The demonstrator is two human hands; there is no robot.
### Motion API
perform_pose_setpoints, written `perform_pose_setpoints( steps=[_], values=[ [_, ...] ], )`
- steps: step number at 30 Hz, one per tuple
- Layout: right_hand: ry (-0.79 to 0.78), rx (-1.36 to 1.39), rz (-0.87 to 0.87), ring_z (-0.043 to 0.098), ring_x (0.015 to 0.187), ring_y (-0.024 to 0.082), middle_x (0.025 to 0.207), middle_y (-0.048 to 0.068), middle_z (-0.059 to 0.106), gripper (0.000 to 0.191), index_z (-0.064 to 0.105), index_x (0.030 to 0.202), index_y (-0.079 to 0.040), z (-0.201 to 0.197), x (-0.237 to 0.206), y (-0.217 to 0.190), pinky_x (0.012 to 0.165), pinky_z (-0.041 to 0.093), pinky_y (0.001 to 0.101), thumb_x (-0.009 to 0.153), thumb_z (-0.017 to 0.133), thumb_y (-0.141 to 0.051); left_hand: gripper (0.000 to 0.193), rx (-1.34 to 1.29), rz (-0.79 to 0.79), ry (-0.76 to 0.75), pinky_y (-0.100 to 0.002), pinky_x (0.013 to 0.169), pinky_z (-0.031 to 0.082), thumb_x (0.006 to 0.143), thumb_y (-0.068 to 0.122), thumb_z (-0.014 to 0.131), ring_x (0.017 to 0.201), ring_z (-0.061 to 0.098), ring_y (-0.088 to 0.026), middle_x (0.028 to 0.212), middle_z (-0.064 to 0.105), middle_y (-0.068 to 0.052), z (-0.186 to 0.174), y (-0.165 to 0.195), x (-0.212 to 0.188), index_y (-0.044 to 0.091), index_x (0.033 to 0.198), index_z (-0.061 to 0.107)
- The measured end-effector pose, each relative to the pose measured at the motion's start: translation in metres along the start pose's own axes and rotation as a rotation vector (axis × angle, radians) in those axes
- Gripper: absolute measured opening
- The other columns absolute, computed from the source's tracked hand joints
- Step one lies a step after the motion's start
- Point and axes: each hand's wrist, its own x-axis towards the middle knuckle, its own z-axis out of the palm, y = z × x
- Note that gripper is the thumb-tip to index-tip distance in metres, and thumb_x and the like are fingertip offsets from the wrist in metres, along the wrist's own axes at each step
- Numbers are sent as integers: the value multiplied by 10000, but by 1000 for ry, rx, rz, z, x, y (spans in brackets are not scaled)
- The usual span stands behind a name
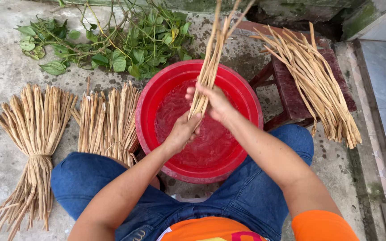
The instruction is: The person sits on the floor and repeatedly washes bundles of dried sticks in a red basin of water. They scrub the sticks by hand, rinse them, and place the cleaned sticks into a growing pile beside the basin.
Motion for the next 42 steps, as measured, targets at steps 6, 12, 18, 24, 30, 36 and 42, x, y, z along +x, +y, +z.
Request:
perform_pose_setpoints(
  steps=[6,12,18,24,30,36,42],
  values=[
    [61,107,-57,639,600,172,771,79,663,280,607,1240,-9,-46,17,23,564,614,339,1006,609,-165,420,429,329,18,-374,569,497,1089,416,490,656,618,-211,741,630,-125,32,-25,0,14,1050,604],
    [278,109,-161,573,578,147,752,44,638,195,639,1202,-8,-98,38,-45,539,533,286,1060,566,-120,439,718,327,-179,-509,636,528,1026,431,541,712,685,-381,771,650,-251,38,-39,-36,0,1105,553],
    [236,342,-466,456,489,85,647,-11,507,205,578,1021,-81,-101,35,-66,427,448,245,1095,516,-261,593,1193,198,-246,-517,805,562,962,512,613,888,708,-373,975,699,-222,9,-32,-23,53,1325,514],
    [139,179,-576,483,494,118,638,2,507,286,523,917,-99,-36,5,-27,460,511,250,1083,472,-326,924,664,425,-117,-461,1046,442,876,361,835,1257,556,-323,1391,519,-244,7,2,20,76,1554,276],
    [61,130,-516,526,595,108,734,15,568,174,584,1076,-87,6,-17,-1,530,510,232,1073,500,-239,523,356,516,-52,-410,951,560,990,141,671,1143,678,-246,1280,688,-140,25,14,46,116,1473,475],
    [191,286,-474,376,418,80,577,-19,476,360,624,924,-90,-59,-11,-62,360,353,230,1074,442,-362,264,502,471,-87,-385,726,535,1052,281,610,785,622,-189,830,632,-79,45,5,31,50,1172,570],
    [253,310,-711,420,512,100,661,-3,506,442,615,927,-78,-128,-1,-102,456,400,273,1117,463,-447,272,487,330,-126,-346,616,442,1083,315,584,681,487,-129,738,504,-54,39,18,0,48,1056,624]
  ],
)
